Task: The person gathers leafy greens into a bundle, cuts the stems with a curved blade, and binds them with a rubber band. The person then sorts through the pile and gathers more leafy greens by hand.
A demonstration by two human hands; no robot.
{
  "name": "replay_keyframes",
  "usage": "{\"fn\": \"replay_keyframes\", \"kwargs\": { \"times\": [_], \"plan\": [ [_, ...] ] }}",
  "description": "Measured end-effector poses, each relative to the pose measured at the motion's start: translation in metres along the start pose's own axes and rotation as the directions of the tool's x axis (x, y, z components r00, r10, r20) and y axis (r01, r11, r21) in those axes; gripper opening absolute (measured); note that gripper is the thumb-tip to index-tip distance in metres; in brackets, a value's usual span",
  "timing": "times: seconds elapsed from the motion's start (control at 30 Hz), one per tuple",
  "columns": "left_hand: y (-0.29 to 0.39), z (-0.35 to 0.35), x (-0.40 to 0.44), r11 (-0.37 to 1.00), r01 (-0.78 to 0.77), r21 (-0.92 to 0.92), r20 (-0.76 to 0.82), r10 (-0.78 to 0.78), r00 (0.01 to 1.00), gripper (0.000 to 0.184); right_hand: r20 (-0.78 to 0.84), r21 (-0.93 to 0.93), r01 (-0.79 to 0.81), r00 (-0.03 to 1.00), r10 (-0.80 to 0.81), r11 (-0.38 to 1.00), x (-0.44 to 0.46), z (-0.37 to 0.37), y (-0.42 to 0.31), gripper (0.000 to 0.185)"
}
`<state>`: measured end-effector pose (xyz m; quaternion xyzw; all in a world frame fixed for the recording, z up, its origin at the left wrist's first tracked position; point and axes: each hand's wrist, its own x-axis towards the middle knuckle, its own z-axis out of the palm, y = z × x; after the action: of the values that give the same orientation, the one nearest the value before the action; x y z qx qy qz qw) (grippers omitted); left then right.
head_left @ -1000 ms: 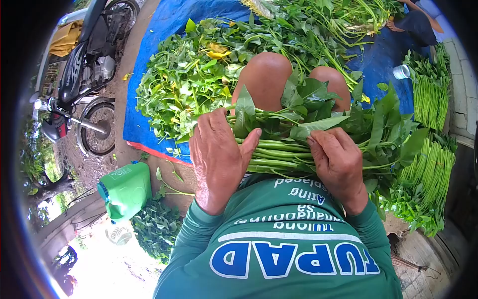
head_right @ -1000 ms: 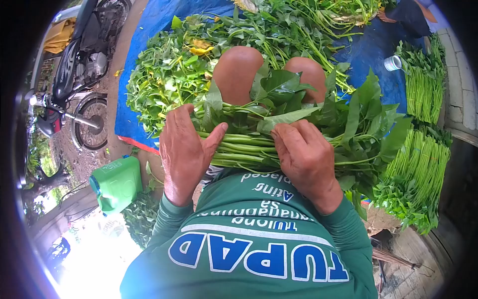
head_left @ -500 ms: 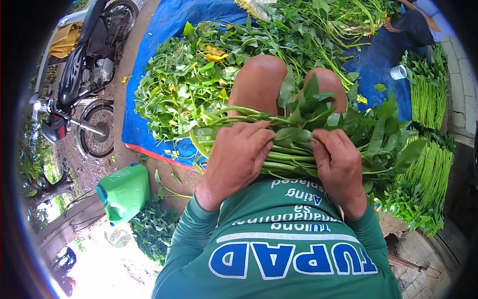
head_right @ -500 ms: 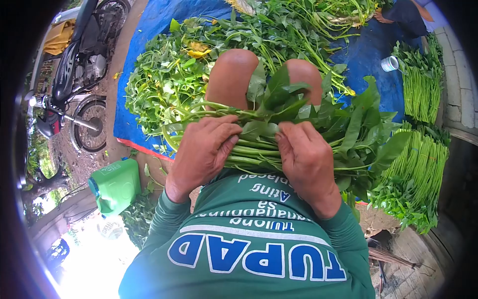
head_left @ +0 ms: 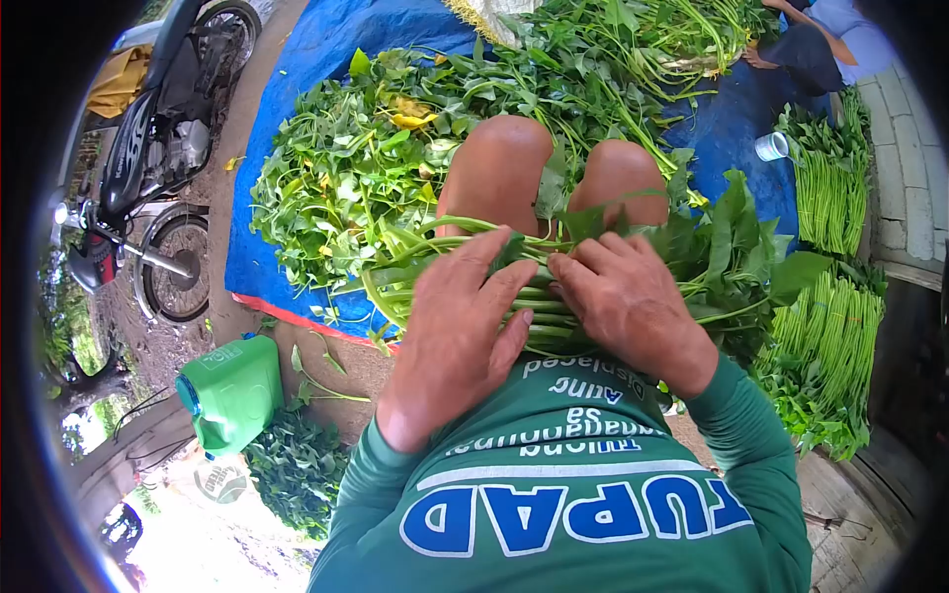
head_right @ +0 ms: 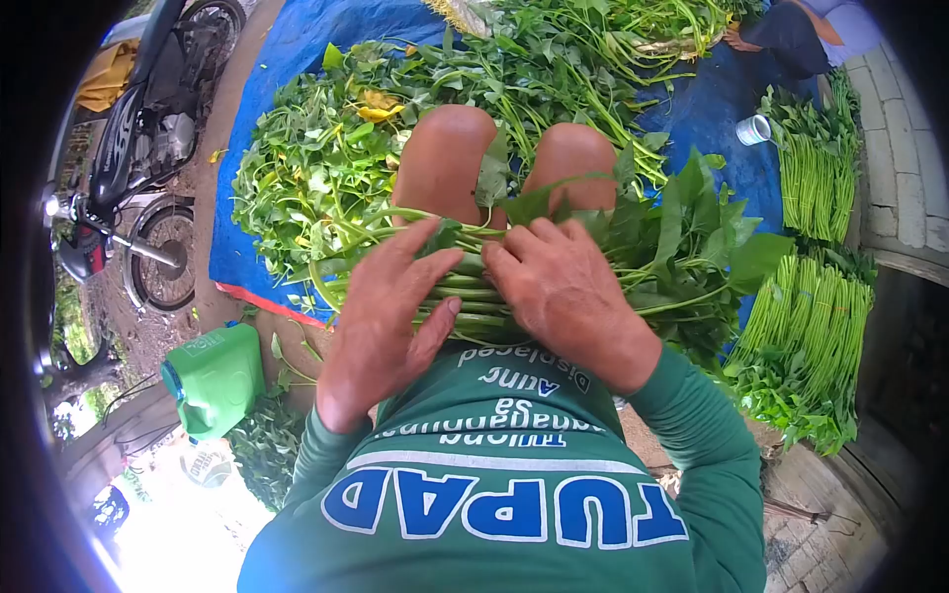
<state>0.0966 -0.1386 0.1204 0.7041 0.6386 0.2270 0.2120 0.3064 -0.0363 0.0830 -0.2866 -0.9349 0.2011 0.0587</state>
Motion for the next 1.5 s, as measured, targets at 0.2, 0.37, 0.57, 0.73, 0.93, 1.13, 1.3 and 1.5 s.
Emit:
{"fn": "replay_keyframes", "kwargs": {
  "times": [0.2, 0.37, 0.57, 0.73, 0.93, 1.13, 1.3, 1.5],
  "plan": [
    [0.028, -0.039, 0.026, 0.971, 0.037, 0.235, -0.161, 0.001, 0.987, 0.027, 0.067, 0.097, -0.148, 0.988, 0.142, 0.984, 0.02, 0.011, 0.011, 0.016],
    [-0.002, 0.005, 0.051, 0.947, -0.127, 0.296, 0.051, 0.117, 0.992, 0.021, -0.147, -0.179, 0.048, 0.986, -0.075, 0.983, 0.027, 0.001, 0.01, 0.014],
    [-0.023, 0.027, 0.048, 0.953, -0.066, 0.295, 0.136, 0.026, 0.99, 0.019, -0.027, -0.086, -0.026, 0.999, 0.023, 0.996, -0.014, -0.007, 0.006, 0.009],
    [0.026, -0.004, 0.078, 0.919, -0.192, 0.344, 0.123, 0.159, 0.98, 0.015, -0.212, -0.011, -0.057, 0.976, 0.053, 0.998, -0.023, 0.007, 0.004, 0.015],
    [0.0, 0.068, 0.187, 0.963, 0.107, 0.248, 0.766, -0.262, 0.586, 0.073, -0.332, 0.035, -0.08, 0.939, 0.087, 0.996, -0.032, 0.004, -0.004, 0.02],
    [-0.017, 0.096, 0.172, 0.61, 0.759, -0.227, 0.92, -0.122, 0.374, 0.085, -0.376, 0.154, -0.141, 0.907, 0.19, 0.978, -0.044, 0.007, 0.001, 0.023],
    [-0.048, 0.085, 0.155, 0.62, 0.702, -0.349, 0.932, 0.309, 0.19, 0.066, -0.27, 0.463, -0.317, 0.839, 0.473, 0.828, -0.036, 0.029, 0.023, 0.026],
    [-0.052, 0.093, 0.143, 0.845, 0.501, -0.184, 0.98, 0.118, 0.161, 0.061, -0.193, 0.93, -0.067, 0.747, 0.637, 0.361, -0.035, 0.005, 0.066, 0.029]
  ]
}}
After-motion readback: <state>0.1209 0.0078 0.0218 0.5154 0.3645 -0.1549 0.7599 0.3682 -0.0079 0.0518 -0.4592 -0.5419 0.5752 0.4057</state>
